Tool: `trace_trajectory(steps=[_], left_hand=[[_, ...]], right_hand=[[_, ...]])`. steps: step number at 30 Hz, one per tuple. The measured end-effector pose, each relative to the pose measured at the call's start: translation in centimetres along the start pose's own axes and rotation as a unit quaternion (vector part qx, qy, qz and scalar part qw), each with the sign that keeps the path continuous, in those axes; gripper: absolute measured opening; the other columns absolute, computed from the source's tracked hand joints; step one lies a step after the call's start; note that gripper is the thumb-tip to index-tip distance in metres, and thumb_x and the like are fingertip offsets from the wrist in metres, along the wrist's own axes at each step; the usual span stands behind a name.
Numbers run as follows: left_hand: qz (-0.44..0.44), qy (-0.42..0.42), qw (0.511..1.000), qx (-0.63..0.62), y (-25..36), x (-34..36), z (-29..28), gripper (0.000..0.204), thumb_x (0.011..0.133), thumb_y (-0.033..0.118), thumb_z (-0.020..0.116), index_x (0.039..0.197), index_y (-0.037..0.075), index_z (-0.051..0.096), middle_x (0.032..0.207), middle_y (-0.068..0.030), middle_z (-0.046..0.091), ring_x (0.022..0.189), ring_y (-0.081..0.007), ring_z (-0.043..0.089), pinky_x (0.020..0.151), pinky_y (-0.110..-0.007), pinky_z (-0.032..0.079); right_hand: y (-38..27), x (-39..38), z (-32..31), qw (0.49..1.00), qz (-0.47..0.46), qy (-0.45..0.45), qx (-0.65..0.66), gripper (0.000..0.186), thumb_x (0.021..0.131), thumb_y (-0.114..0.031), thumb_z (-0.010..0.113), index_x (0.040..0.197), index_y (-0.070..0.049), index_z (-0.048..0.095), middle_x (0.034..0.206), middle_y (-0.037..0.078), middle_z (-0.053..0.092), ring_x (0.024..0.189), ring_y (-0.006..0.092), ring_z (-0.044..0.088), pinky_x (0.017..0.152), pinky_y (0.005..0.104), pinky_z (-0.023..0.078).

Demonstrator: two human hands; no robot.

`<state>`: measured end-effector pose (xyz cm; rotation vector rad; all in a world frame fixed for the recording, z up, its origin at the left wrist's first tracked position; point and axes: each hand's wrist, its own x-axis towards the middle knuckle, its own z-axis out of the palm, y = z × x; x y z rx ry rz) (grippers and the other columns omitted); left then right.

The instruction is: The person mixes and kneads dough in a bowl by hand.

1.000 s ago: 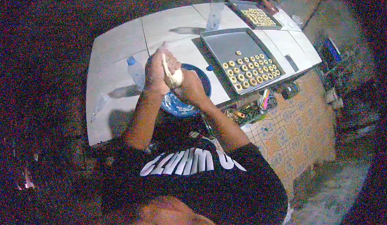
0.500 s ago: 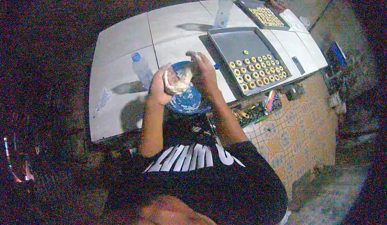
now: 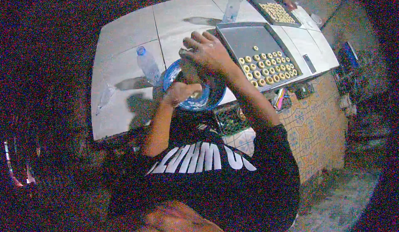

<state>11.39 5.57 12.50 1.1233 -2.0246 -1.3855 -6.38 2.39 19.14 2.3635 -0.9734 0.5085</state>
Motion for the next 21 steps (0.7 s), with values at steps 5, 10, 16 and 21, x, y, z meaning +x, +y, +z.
trace_trajectory(steps=[5, 10, 16, 21], left_hand=[[0.054, 0.091, 0.966, -0.234, -2.3, 1.6, -0.4, 0.024, 0.077, 0.015, 0.066, 0.096, 0.001, 0.068, 0.081, -0.0037, 0.068, 0.063, -0.0160, 0.061, 0.066, -0.029, 0.051], [0.183, 0.198, 0.917, -0.295, -3.5, 3.2, -1.4, 0.051, 0.075, 0.005, 0.062, 0.125, 0.003, 0.056, 0.112, -0.0096, 0.065, 0.098, -0.0181, 0.064, 0.088, -0.030, 0.052], [0.219, 0.186, 0.800, -0.526, -2.8, 3.6, -0.4, 0.047, 0.080, 0.015, 0.054, 0.124, -0.002, 0.057, 0.124, -0.0161, 0.064, 0.118, -0.0296, 0.060, 0.103, -0.040, 0.047], [0.220, 0.141, 0.692, -0.672, -1.8, 3.3, 0.0, 0.038, 0.079, 0.016, 0.051, 0.110, -0.004, 0.058, 0.118, -0.0198, 0.063, 0.124, -0.0407, 0.056, 0.105, -0.047, 0.046]], right_hand=[[1.6, -0.5, 0.8, 0.995, 0.086, -0.053, 0.026, 0.042, 0.069, -0.027, 0.075, 0.111, -0.019, 0.070, 0.121, 0.008, 0.061, 0.125, 0.0299, 0.052, 0.102, 0.0427, 0.044], [0.5, -1.4, 1.6, 0.963, 0.234, -0.121, 0.055, 0.042, 0.071, -0.033, 0.079, 0.107, -0.013, 0.070, 0.109, 0.014, 0.068, 0.103, 0.0331, 0.063, 0.087, 0.0459, 0.051], [-5.1, -2.7, 3.1, 0.893, 0.372, -0.078, 0.242, 0.037, 0.073, -0.030, 0.079, 0.100, -0.007, 0.069, 0.085, 0.023, 0.068, 0.081, 0.0430, 0.064, 0.071, 0.0507, 0.051], [-8.3, -3.4, 3.6, 0.898, 0.380, -0.055, 0.215, 0.039, 0.081, -0.039, 0.072, 0.097, -0.005, 0.062, 0.079, 0.018, 0.067, 0.076, 0.0391, 0.067, 0.067, 0.0497, 0.053]])
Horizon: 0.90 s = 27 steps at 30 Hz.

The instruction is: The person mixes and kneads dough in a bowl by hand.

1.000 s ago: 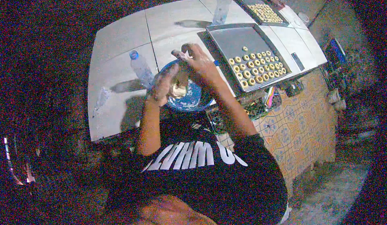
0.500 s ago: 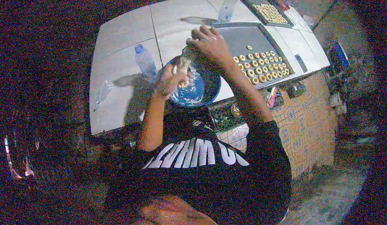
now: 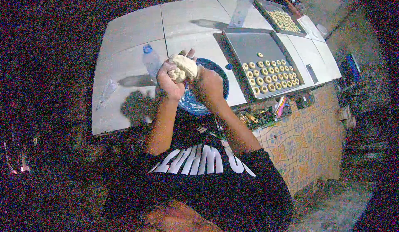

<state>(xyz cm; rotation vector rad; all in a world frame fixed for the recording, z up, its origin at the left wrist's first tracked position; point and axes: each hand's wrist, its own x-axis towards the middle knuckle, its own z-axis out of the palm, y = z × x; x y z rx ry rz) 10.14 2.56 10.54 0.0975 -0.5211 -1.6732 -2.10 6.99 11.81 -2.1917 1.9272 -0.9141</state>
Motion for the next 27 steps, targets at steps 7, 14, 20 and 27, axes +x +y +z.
trace_trajectory(steps=[7, 14, 20, 27], left_hand=[[0.005, 0.022, 0.999, 0.025, 0.2, -1.4, 1.7, 0.054, 0.089, 0.021, 0.068, 0.134, 0.022, 0.039, 0.136, -0.0187, 0.052, 0.114, -0.0497, 0.059, 0.099, -0.053, 0.051], [-0.017, 0.058, 0.969, 0.239, 2.2, -0.3, 1.0, 0.029, 0.084, 0.018, 0.070, 0.108, 0.002, 0.062, 0.088, -0.0103, 0.068, 0.074, -0.0204, 0.069, 0.065, -0.035, 0.058], [-0.079, 0.145, 0.954, 0.249, 4.5, 0.9, -0.4, 0.023, 0.090, 0.030, 0.068, 0.100, 0.010, 0.061, 0.077, -0.0039, 0.061, 0.061, -0.0191, 0.063, 0.056, -0.035, 0.056], [-0.300, -0.196, 0.903, 0.238, 6.9, 0.4, -0.3, 0.035, 0.095, 0.031, 0.062, 0.119, 0.008, 0.050, 0.080, -0.0023, 0.059, 0.066, -0.0087, 0.057, 0.059, -0.023, 0.048]], right_hand=[[-1.0, -1.0, -0.1, 0.997, -0.016, 0.016, -0.077, 0.028, 0.086, -0.030, 0.066, 0.091, -0.003, 0.062, 0.076, 0.019, 0.066, 0.072, 0.0396, 0.066, 0.065, 0.0511, 0.051], [-1.1, -2.6, -0.2, 0.991, -0.109, -0.045, -0.064, 0.021, 0.085, -0.023, 0.065, 0.086, -0.003, 0.061, 0.076, 0.017, 0.065, 0.075, 0.0383, 0.065, 0.070, 0.0485, 0.052], [-2.0, -4.7, -3.6, 0.980, -0.164, -0.094, -0.054, 0.029, 0.084, -0.026, 0.069, 0.103, -0.005, 0.063, 0.093, 0.015, 0.066, 0.093, 0.0340, 0.064, 0.083, 0.0440, 0.050], [-0.2, -2.7, -8.2, 0.944, -0.274, -0.098, -0.156, 0.036, 0.079, -0.025, 0.068, 0.112, -0.011, 0.065, 0.108, 0.008, 0.065, 0.106, 0.0287, 0.059, 0.095, 0.0427, 0.046]])
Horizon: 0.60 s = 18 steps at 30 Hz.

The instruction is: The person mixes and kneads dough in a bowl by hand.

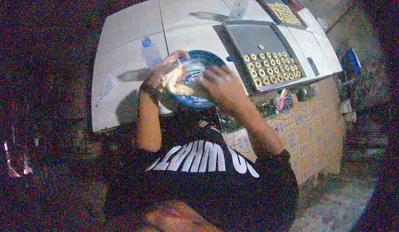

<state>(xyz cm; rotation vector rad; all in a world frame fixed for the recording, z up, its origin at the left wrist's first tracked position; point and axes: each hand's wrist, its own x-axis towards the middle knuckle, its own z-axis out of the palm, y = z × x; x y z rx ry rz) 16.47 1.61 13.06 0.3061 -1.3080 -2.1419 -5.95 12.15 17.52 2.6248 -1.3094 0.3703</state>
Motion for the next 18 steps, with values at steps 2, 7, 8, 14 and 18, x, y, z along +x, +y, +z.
trace_trajectory(steps=[2, 7, 8, 14, 18], left_hand=[[0.048, -0.013, 0.976, 0.212, -0.3, 0.6, 1.1, 0.053, 0.091, 0.042, 0.066, 0.126, 0.005, 0.050, 0.098, -0.0068, 0.063, 0.088, -0.0138, 0.062, 0.078, -0.027, 0.051], [-0.208, 0.051, 0.925, 0.313, -0.9, 0.0, 3.9, 0.053, 0.079, 0.034, 0.081, 0.120, 0.006, 0.064, 0.113, -0.0069, 0.066, 0.106, -0.0150, 0.061, 0.091, -0.031, 0.049], [-0.213, 0.054, 0.910, 0.353, -1.7, 0.4, 4.1, 0.051, 0.078, 0.035, 0.081, 0.117, 0.006, 0.066, 0.111, -0.0091, 0.068, 0.104, -0.0183, 0.063, 0.092, -0.032, 0.050], [-0.102, 0.136, 0.935, 0.310, -3.5, 1.0, 2.7, 0.043, 0.078, 0.023, 0.074, 0.115, 0.002, 0.066, 0.112, -0.0157, 0.066, 0.106, -0.0217, 0.062, 0.095, -0.034, 0.050], [0.114, 0.177, 0.961, 0.177, -3.6, 1.4, 2.0, 0.047, 0.075, 0.011, 0.073, 0.119, 0.003, 0.061, 0.128, -0.0124, 0.054, 0.114, -0.0184, 0.056, 0.092, -0.034, 0.051]], right_hand=[[1.4, 0.7, -0.6, 0.998, 0.003, 0.024, -0.066, 0.039, 0.079, -0.024, 0.067, 0.116, -0.016, 0.066, 0.110, 0.006, 0.065, 0.108, 0.0275, 0.059, 0.099, 0.0421, 0.045], [2.9, 2.8, -1.4, 0.996, -0.023, 0.009, -0.091, 0.038, 0.084, -0.025, 0.060, 0.121, -0.021, 0.065, 0.113, 0.005, 0.064, 0.115, 0.0265, 0.057, 0.105, 0.0440, 0.041], [2.9, 3.2, -1.4, 0.994, -0.030, 0.014, -0.104, 0.037, 0.084, -0.025, 0.059, 0.121, -0.022, 0.065, 0.114, 0.004, 0.064, 0.115, 0.0262, 0.057, 0.106, 0.0444, 0.041], [4.7, 5.2, -1.0, 0.989, -0.010, 0.078, -0.123, 0.029, 0.082, -0.026, 0.063, 0.110, -0.019, 0.065, 0.106, 0.005, 0.065, 0.111, 0.0262, 0.059, 0.100, 0.0448, 0.044], [5.5, 5.4, 0.1, 0.991, 0.064, 0.108, -0.054, 0.029, 0.080, -0.026, 0.066, 0.106, -0.015, 0.066, 0.107, 0.007, 0.067, 0.107, 0.0267, 0.062, 0.088, 0.0442, 0.047]])
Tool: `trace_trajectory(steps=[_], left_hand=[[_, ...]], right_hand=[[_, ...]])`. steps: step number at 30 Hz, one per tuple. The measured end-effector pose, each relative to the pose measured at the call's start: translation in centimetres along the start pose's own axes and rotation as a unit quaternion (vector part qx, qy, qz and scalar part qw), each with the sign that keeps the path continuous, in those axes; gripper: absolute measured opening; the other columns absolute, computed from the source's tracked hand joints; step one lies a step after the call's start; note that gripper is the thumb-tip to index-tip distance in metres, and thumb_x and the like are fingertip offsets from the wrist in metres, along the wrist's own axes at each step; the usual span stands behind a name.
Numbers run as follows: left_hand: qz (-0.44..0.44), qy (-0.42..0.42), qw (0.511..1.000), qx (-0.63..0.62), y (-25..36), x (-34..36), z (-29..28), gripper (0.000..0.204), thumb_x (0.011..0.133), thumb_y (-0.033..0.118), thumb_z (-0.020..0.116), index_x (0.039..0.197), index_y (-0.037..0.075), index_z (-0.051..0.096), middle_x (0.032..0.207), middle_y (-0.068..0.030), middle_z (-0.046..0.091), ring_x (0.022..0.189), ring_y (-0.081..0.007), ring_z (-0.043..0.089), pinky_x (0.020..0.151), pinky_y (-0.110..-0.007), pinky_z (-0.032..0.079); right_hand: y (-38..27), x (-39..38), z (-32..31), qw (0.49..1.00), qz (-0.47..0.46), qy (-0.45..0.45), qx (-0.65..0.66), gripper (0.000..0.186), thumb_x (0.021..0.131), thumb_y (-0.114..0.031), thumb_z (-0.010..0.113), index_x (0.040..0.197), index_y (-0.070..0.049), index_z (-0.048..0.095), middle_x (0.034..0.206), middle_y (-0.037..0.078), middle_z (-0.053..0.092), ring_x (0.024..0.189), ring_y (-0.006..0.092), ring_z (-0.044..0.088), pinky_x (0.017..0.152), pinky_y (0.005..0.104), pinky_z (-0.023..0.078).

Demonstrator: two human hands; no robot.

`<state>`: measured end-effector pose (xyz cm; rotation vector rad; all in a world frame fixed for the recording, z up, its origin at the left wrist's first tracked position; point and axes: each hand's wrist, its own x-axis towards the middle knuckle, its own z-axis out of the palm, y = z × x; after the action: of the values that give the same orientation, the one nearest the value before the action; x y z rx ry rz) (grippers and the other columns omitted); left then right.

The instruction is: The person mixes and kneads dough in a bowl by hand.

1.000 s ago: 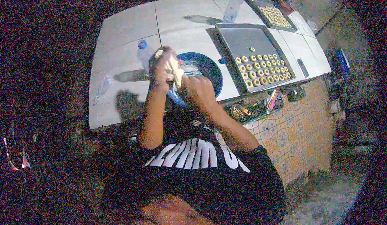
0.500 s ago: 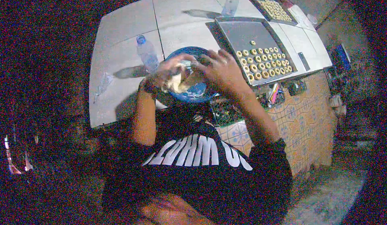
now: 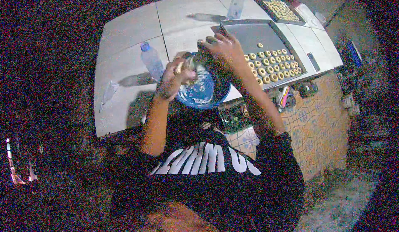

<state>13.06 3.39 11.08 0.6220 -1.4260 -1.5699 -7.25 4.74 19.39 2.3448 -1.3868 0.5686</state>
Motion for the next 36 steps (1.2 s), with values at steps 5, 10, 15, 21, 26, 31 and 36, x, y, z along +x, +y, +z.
trace_trajectory(steps=[5, 10, 15, 21, 26, 31, 36], left_hand=[[0.066, 0.041, 0.966, -0.248, 0.9, 0.4, 0.8, 0.067, 0.073, 0.016, 0.068, 0.135, 0.000, 0.050, 0.132, -0.0160, 0.055, 0.115, -0.0250, 0.058, 0.096, -0.034, 0.050], [0.111, 0.064, 0.911, -0.392, 0.8, 0.3, 1.6, 0.058, 0.077, 0.020, 0.053, 0.129, -0.006, 0.052, 0.137, -0.0252, 0.051, 0.130, -0.0389, 0.049, 0.108, -0.046, 0.043], [0.096, 0.093, 0.812, -0.568, -0.7, 0.4, 1.2, 0.043, 0.081, 0.021, 0.051, 0.116, -0.004, 0.060, 0.129, -0.0188, 0.058, 0.127, -0.0412, 0.051, 0.111, -0.054, 0.039], [0.097, 0.145, 0.785, -0.594, -2.3, 1.2, 1.4, 0.057, 0.080, 0.036, 0.058, 0.122, -0.003, 0.054, 0.130, -0.0196, 0.057, 0.125, -0.0349, 0.053, 0.112, -0.054, 0.037], [0.110, 0.039, 0.765, -0.633, -2.3, 1.3, 1.6, 0.059, 0.076, 0.036, 0.071, 0.120, 0.000, 0.054, 0.125, -0.0151, 0.057, 0.115, -0.0278, 0.058, 0.112, -0.048, 0.038], [-0.056, -0.156, 0.666, -0.728, -1.5, 1.4, 0.6, 0.046, 0.076, 0.022, 0.074, 0.109, 0.007, 0.047, 0.096, -0.0065, 0.055, 0.073, -0.0138, 0.053, 0.063, -0.027, 0.049], [-0.144, -0.203, 0.762, -0.598, 0.3, 1.3, -0.5, 0.042, 0.088, 0.024, 0.055, 0.122, 0.000, 0.051, 0.110, -0.0233, 0.061, 0.064, -0.0271, 0.056, 0.062, -0.044, 0.048]], right_hand=[[-3.2, -1.2, 2.6, 0.991, 0.107, 0.018, 0.078, 0.026, 0.083, -0.023, 0.065, 0.106, -0.011, 0.064, 0.095, 0.012, 0.069, 0.085, 0.0323, 0.068, 0.077, 0.0456, 0.053], [-5.6, -2.0, 3.6, 0.986, 0.099, 0.055, 0.126, 0.027, 0.085, -0.020, 0.062, 0.109, -0.006, 0.063, 0.092, 0.014, 0.068, 0.082, 0.0331, 0.068, 0.071, 0.0454, 0.054], [-7.2, -3.4, 3.8, 0.984, 0.126, 0.029, 0.126, 0.027, 0.087, -0.018, 0.060, 0.111, -0.006, 0.060, 0.083, 0.013, 0.065, 0.073, 0.0320, 0.067, 0.064, 0.0442, 0.054], [-8.3, -5.3, 4.4, 0.965, 0.164, -0.048, 0.198, 0.032, 0.084, -0.023, 0.069, 0.108, -0.004, 0.058, 0.086, 0.019, 0.065, 0.079, 0.0392, 0.064, 0.067, 0.0493, 0.050], [-8.0, -6.6, 3.6, 0.950, 0.155, -0.066, 0.262, 0.034, 0.086, -0.023, 0.068, 0.113, -0.004, 0.058, 0.088, 0.020, 0.066, 0.081, 0.0418, 0.063, 0.070, 0.0515, 0.050], [-6.2, -6.6, 2.6, 0.936, 0.146, -0.219, 0.234, 0.035, 0.085, -0.027, 0.070, 0.113, -0.008, 0.061, 0.087, 0.021, 0.066, 0.083, 0.0416, 0.064, 0.072, 0.0516, 0.049], [-2.2, -6.2, 0.1, 0.961, 0.113, -0.226, 0.107, 0.041, 0.081, -0.030, 0.073, 0.115, -0.011, 0.061, 0.093, 0.019, 0.069, 0.086, 0.0387, 0.066, 0.075, 0.0492, 0.051]])
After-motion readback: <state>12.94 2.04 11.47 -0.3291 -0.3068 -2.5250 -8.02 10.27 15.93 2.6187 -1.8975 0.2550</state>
